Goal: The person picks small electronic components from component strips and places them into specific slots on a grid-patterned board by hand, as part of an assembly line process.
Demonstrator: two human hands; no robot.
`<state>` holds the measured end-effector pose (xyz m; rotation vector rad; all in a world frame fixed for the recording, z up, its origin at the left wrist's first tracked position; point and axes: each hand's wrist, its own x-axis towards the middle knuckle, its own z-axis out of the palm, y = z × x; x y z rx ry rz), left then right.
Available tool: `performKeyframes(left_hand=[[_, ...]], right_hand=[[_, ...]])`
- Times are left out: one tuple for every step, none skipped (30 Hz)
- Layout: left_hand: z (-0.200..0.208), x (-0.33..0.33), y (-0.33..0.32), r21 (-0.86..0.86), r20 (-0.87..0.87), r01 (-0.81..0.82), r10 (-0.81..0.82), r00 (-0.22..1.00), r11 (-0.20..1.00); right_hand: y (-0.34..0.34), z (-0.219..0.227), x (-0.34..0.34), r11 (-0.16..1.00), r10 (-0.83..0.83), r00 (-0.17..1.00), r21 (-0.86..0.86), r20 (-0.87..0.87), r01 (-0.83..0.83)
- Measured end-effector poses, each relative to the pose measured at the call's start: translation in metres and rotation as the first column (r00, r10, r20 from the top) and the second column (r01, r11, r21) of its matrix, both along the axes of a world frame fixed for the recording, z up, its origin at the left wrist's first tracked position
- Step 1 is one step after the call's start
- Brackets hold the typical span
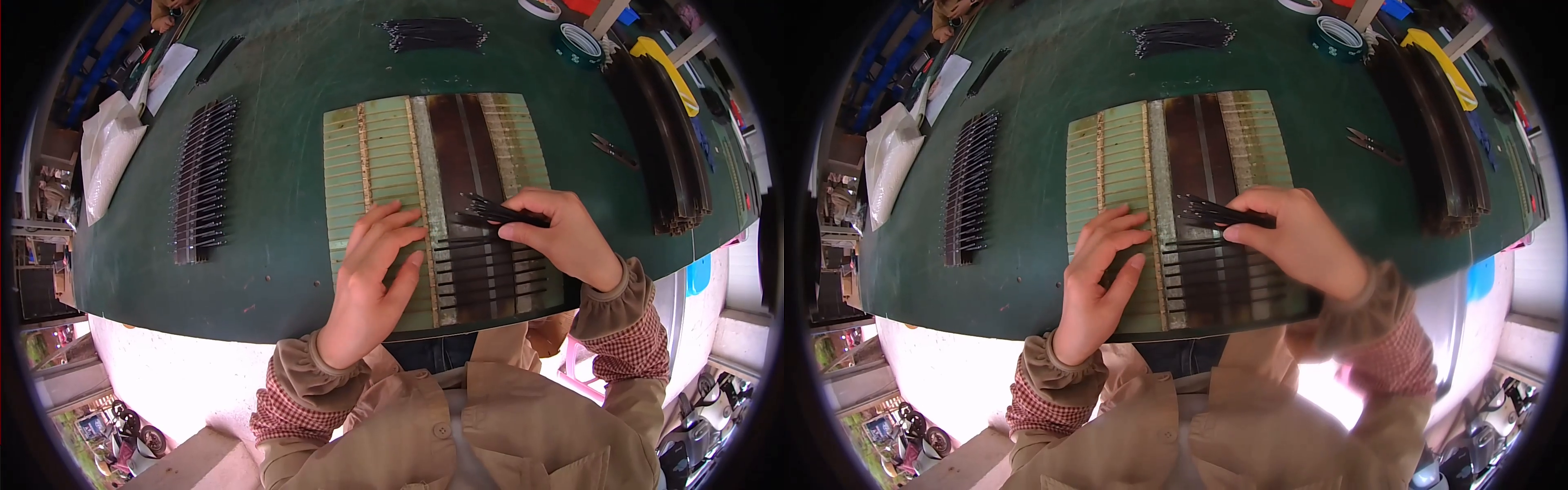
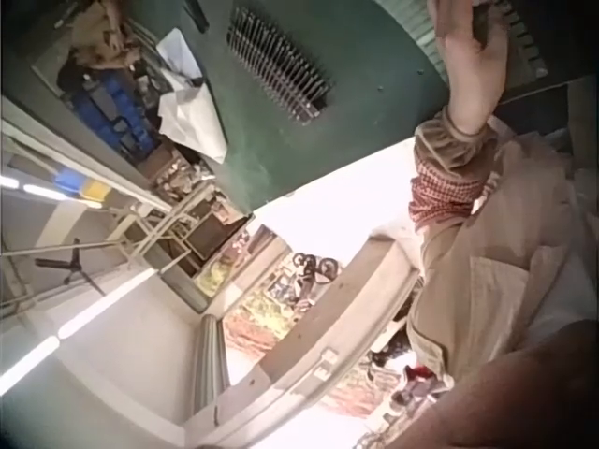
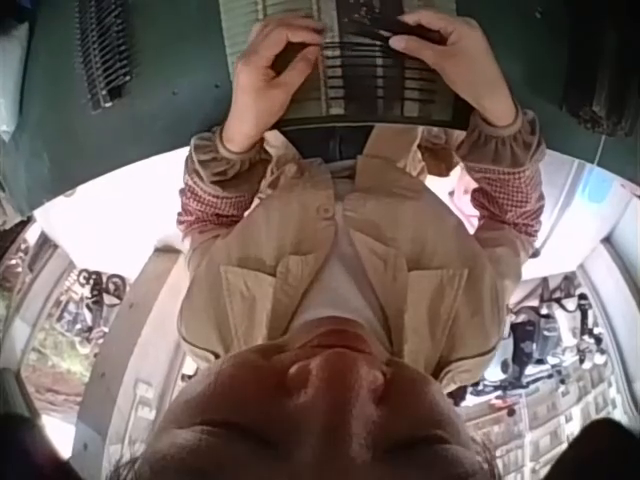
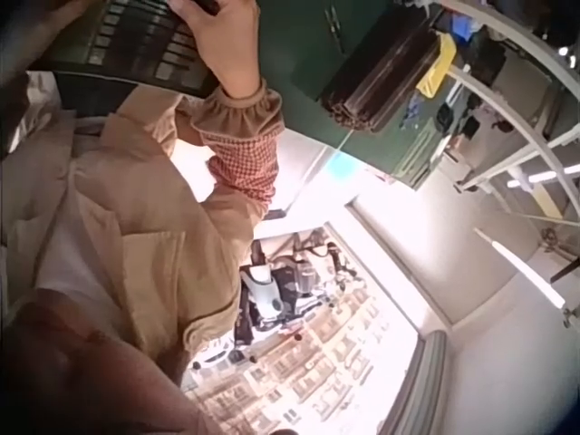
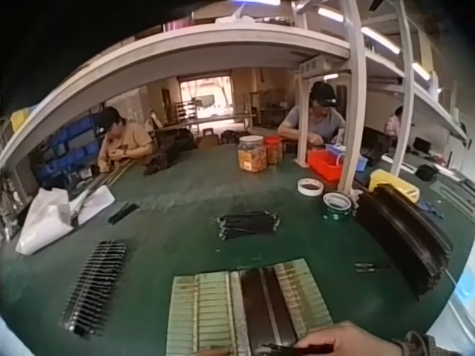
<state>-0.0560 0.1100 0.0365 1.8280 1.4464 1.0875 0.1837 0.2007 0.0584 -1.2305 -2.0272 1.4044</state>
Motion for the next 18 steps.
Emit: performKeyframes(left_hand=[[0.000,-0.002,-0.001,0.013,-0.035,0.005,-0.005,0.999,1.000],[-0.001,-0.004,-0.001,0.025,-0.069,0.011,-0.009,0.998,1.000],[-0.001,-0.005,-0.001,0.038,-0.104,0.017,-0.013,0.995,0.999],[-0.002,-0.006,-0.002,0.037,-0.104,0.016,-0.012,0.994,0.999],[-0.002,-0.006,-0.002,0.045,-0.117,0.027,-0.022,0.993,0.999],[-0.003,-0.006,-0.003,0.052,-0.130,0.039,-0.032,0.991,0.998],[-0.004,-0.006,-0.003,0.059,-0.143,0.052,-0.043,0.989,0.997],[-0.004,-0.005,-0.003,0.059,-0.142,0.053,-0.044,0.989,0.997],[-0.003,-0.003,-0.003,0.074,-0.192,0.068,-0.053,0.980,0.995],[-0.002,-0.001,-0.003,0.089,-0.241,0.085,-0.061,0.969,0.992],[-0.002,0.001,-0.004,0.103,-0.289,0.102,-0.069,0.955,0.989],[-0.003,0.003,-0.004,0.102,-0.289,0.101,-0.068,0.955,0.990],[-0.003,0.006,-0.005,0.116,-0.362,0.124,-0.074,0.929,0.986],[-0.003,0.008,-0.005,0.129,-0.434,0.146,-0.076,0.898,0.981],[-0.003,0.009,-0.006,0.140,-0.503,0.169,-0.077,0.861,0.976],[-0.004,0.009,-0.006,0.139,-0.503,0.166,-0.075,0.861,0.976],[-0.004,0.009,-0.005,0.140,-0.510,0.167,-0.074,0.857,0.976],[-0.005,0.010,-0.005,0.140,-0.518,0.168,-0.073,0.852,0.976]], right_hand=[[0.001,-0.001,-0.001,0.999,0.013,1.000,0.039,0.005,-0.014],[0.002,-0.002,-0.002,0.997,0.027,1.000,0.078,0.011,-0.027],[0.002,-0.003,-0.004,0.992,0.039,0.999,0.117,0.018,-0.041],[0.002,-0.003,-0.005,0.992,0.040,0.999,0.116,0.017,-0.042],[0.002,-0.003,-0.007,0.990,0.040,0.999,0.133,0.024,-0.043],[0.002,-0.003,-0.009,0.988,0.040,0.999,0.149,0.032,-0.044],[0.002,-0.004,-0.010,0.985,0.039,0.998,0.166,0.039,-0.045],[0.002,-0.005,-0.010,0.985,0.038,0.998,0.165,0.040,-0.044],[0.002,-0.008,-0.011,0.978,0.040,0.998,0.204,0.047,-0.049],[0.001,-0.010,-0.011,0.969,0.042,0.998,0.242,0.055,-0.054],[0.001,-0.011,-0.012,0.958,0.043,0.997,0.279,0.063,-0.059],[0.000,-0.011,-0.011,0.959,0.045,0.997,0.278,0.063,-0.060],[-0.002,-0.009,-0.010,0.950,0.029,0.997,0.308,0.073,-0.050],[-0.002,-0.008,-0.007,0.940,0.015,0.997,0.339,0.082,-0.042],[-0.003,-0.007,-0.004,0.929,0.000,0.996,0.369,0.091,-0.034],[-0.003,-0.005,-0.001,0.929,0.003,0.996,0.368,0.091,-0.036],[-0.003,-0.004,0.003,0.936,-0.032,0.994,0.353,0.109,-0.009],[-0.002,-0.003,0.007,0.941,-0.067,0.990,0.338,0.127,0.020]])
